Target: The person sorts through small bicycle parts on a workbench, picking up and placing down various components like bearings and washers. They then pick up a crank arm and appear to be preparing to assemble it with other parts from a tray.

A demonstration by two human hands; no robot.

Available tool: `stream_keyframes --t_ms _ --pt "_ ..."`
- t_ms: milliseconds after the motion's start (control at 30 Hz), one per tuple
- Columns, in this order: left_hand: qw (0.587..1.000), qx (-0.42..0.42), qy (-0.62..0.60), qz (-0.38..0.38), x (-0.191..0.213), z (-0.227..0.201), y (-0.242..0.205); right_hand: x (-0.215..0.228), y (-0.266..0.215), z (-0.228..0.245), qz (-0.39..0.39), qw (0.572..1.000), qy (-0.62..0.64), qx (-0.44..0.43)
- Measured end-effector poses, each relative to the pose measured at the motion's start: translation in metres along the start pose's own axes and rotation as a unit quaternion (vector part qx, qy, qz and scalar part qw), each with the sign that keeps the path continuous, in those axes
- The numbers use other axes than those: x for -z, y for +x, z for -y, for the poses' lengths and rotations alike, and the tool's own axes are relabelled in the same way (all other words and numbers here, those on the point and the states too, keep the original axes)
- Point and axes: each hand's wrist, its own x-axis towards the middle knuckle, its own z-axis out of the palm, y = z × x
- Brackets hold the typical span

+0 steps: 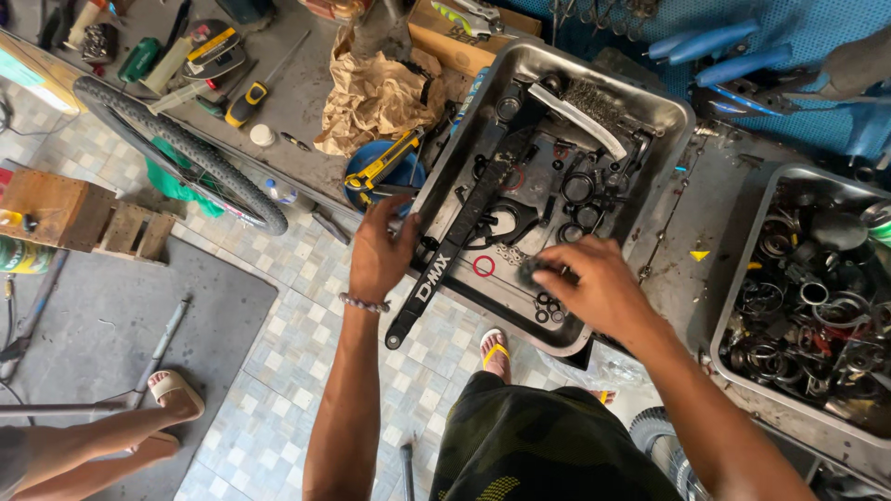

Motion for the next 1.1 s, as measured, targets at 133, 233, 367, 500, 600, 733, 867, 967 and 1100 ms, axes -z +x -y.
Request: stream_keyframes --t_ms 133,233,367,500,600,733,867,967,1100 --pt "0.983 -0.06 0.172 0.034 0.007 -0.043 -0.011 -0.001 -0.003 0.008 -0.066 0.997 -0.011 0.047" --pt "0.967 -0.067 0.239 0.061 0.0 -0.073 -0.022 0.005 -0.005 0.009 -0.111 0.993 -0.004 0.031" --pt "0.956 -0.068 0.271 0.086 -0.017 -0.076 -0.028 0.01 -0.009 0.011 -0.135 0.991 0.012 0.016" --pt "0.965 -0.025 0.233 0.12 -0.028 -0.058 -0.029 0.016 -0.016 0.014 -0.161 0.986 0.03 0.023" --pt "0.985 -0.036 0.116 0.126 -0.013 -0.043 -0.03 0.023 -0.023 0.013 -0.159 0.986 0.044 0.0" --pt "0.962 0.14 -0.089 0.215 0.018 -0.042 -0.038 0.028 -0.027 0.006 -0.158 0.985 0.068 -0.025" --pt "0.853 0.284 -0.373 0.228 0.033 -0.05 -0.055 0.026 -0.028 0.002 -0.158 0.984 0.078 -0.031" --pt "0.755 0.295 -0.531 0.246 0.04 -0.05 -0.069 0.022 -0.026 0.006 -0.143 0.983 0.103 -0.043" --pt "0.679 0.254 -0.633 0.27 0.032 -0.05 -0.081 0.019 -0.022 0.009 -0.131 0.986 0.101 -0.033"
